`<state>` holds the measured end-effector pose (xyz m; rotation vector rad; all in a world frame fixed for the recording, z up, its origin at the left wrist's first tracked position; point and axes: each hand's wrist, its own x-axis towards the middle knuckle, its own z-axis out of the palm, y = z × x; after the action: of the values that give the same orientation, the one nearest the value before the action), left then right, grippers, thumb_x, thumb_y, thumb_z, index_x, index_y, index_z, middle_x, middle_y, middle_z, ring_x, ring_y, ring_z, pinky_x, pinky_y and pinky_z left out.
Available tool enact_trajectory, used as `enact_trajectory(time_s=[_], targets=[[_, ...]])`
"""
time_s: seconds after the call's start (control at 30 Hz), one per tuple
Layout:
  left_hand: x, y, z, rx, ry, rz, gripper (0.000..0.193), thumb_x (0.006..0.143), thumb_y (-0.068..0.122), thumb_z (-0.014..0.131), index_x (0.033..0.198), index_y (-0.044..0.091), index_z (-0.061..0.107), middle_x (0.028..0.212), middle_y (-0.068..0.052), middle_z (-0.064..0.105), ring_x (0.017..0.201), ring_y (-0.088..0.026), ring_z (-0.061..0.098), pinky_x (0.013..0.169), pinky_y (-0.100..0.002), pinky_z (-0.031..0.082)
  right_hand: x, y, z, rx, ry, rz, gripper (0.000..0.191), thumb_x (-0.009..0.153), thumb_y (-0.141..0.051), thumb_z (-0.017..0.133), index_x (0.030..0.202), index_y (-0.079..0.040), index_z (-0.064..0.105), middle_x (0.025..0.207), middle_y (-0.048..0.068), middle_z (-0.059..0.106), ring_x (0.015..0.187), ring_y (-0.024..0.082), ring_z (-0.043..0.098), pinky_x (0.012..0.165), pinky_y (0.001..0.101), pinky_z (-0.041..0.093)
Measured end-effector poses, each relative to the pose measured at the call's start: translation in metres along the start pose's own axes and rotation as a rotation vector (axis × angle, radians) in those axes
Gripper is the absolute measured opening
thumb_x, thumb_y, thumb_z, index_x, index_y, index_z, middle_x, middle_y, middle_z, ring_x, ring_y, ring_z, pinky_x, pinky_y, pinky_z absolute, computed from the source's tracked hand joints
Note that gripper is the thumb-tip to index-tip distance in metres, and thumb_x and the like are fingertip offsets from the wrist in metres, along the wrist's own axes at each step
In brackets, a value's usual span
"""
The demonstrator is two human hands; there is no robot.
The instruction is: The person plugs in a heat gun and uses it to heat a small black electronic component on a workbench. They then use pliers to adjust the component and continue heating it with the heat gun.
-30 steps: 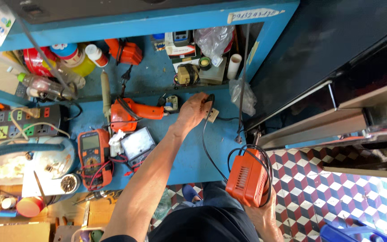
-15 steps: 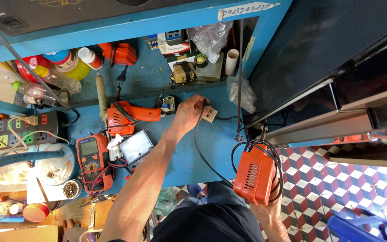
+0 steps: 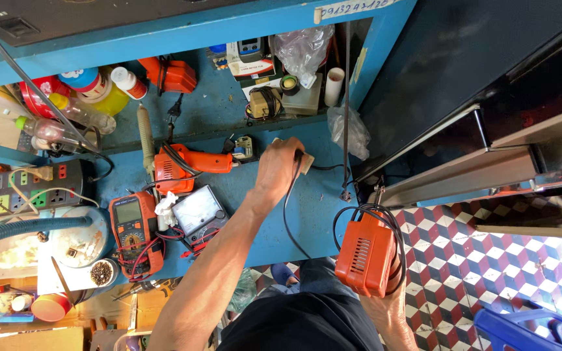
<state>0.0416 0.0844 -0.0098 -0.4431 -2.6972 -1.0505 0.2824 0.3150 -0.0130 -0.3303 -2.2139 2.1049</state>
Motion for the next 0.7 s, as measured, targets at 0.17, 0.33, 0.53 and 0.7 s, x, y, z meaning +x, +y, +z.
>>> enact_trajectory(time_s=[0.17, 0.33, 0.53, 0.7], targets=[[0.009, -0.012, -0.010, -0.058, -0.135, -0.181, 0.016, 0.087, 0.020, 0.075, 0.098, 0.009, 0.070, 0.079, -0.014, 0.074, 0.076, -0.034, 0.073, 0.071, -0.045, 0.058, 0.013, 0.000, 0.006, 0.017, 0.003, -0.013, 0.044, 0.080, -0.012, 0.079, 0.117, -0.003, 0.058, 0.099, 0.007, 0.069, 0.083, 0.014, 0.066, 0.071, 0.0315, 0.059], [0.004, -0.015, -0.017, 0.012, -0.098, -0.077, 0.020, 0.087, 0.024, 0.078, 0.098, 0.008, 0.072, 0.077, -0.015, 0.073, 0.072, -0.034, 0.072, 0.065, -0.044, 0.056, 0.020, -0.001, 0.011, 0.010, 0.008, -0.009, 0.043, 0.080, -0.013, 0.078, 0.116, -0.003, 0.058, 0.097, 0.007, 0.069, 0.082, 0.014, 0.067, 0.070, 0.0319, 0.060], [-0.001, -0.008, -0.015, -0.124, -0.079, -0.284, 0.027, 0.085, 0.031, 0.078, 0.099, 0.008, 0.074, 0.076, -0.009, 0.074, 0.069, -0.026, 0.073, 0.062, -0.040, 0.055, 0.033, 0.003, 0.017, 0.008, 0.000, -0.018, 0.042, 0.080, -0.014, 0.078, 0.115, -0.003, 0.058, 0.095, 0.007, 0.070, 0.080, 0.014, 0.067, 0.068, 0.0324, 0.061], [-0.001, -0.002, -0.016, -0.147, -0.069, -0.387, 0.029, 0.084, 0.035, 0.079, 0.099, 0.010, 0.074, 0.079, -0.006, 0.076, 0.073, -0.025, 0.075, 0.064, -0.039, 0.056, 0.006, 0.007, 0.008, -0.053, -0.008, 0.006, 0.040, 0.081, -0.014, 0.077, 0.114, -0.003, 0.058, 0.094, 0.008, 0.070, 0.078, 0.015, 0.068, 0.067, 0.0328, 0.062]])
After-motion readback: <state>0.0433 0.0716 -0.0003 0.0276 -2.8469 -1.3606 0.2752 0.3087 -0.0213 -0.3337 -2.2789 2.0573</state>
